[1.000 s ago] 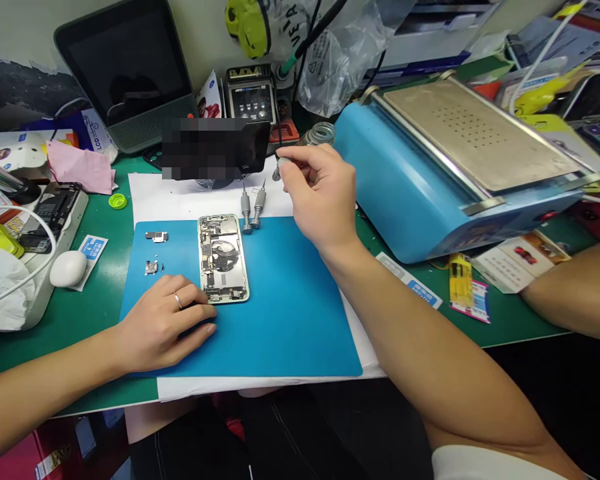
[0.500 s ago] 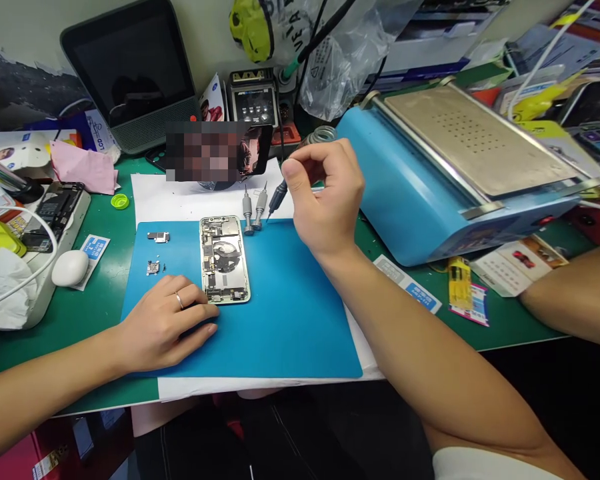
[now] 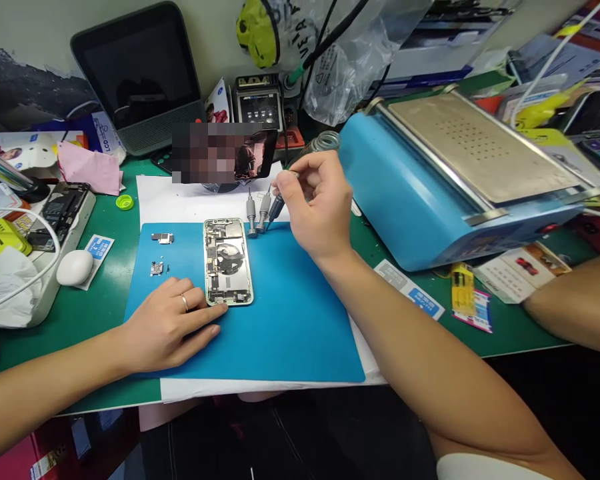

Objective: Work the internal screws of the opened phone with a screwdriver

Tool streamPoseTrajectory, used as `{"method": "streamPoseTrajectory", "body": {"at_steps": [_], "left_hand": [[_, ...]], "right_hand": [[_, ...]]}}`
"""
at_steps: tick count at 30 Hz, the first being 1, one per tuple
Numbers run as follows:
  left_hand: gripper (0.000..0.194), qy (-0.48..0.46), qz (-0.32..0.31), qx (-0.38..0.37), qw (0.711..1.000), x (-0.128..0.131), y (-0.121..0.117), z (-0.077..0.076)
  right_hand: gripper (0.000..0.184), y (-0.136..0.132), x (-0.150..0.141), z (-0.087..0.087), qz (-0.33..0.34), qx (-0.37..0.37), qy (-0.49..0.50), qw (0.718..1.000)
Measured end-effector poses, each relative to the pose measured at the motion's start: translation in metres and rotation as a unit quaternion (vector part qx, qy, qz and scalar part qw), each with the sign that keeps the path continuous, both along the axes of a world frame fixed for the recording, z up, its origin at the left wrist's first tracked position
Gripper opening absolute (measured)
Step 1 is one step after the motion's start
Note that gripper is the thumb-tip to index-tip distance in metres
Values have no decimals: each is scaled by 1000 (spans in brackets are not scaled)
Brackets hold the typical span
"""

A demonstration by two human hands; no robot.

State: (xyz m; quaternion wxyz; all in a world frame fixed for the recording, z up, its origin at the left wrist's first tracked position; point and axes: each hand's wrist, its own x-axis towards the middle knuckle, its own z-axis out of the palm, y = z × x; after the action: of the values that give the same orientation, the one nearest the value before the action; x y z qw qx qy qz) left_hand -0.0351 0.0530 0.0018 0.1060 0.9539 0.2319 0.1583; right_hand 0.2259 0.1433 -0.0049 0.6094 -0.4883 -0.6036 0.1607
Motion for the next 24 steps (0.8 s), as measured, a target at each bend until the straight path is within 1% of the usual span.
{"method": "streamPoseTrajectory", "body": {"at_steps": [4, 7, 10, 14, 16, 18, 21, 22, 24], "left_hand": [[28, -3, -1, 0, 1000, 0, 0, 0], [28, -2, -2, -4, 1000, 1, 0, 0], [29, 2, -3, -5, 1000, 1, 0, 0], [29, 9, -3, -1, 1000, 1, 0, 0], [29, 9, -5, 0, 1000, 1, 0, -1], [29, 8, -6, 4, 1000, 0, -1, -2], [29, 5, -6, 15, 1000, 0, -1, -3], [29, 5, -7, 19, 1000, 0, -1, -3], [29, 6, -6, 25, 1000, 0, -1, -3]], "right_hand": [[19, -1, 0, -1, 14, -27, -10, 999], [21, 1, 1, -6, 11, -38, -40, 998], [19, -1, -1, -9, 28, -53, -72, 996], [14, -12, -6, -2, 48, -35, -66, 996], [14, -18, -8, 5, 64, -59, -80, 993], [14, -21, -9, 10, 98, -123, -145, 977], [12, -23, -10, 16, 163, -228, -256, 925], [11, -23, -11, 17, 181, -249, -279, 910], [11, -23, -12, 18, 203, -269, -301, 892]]}}
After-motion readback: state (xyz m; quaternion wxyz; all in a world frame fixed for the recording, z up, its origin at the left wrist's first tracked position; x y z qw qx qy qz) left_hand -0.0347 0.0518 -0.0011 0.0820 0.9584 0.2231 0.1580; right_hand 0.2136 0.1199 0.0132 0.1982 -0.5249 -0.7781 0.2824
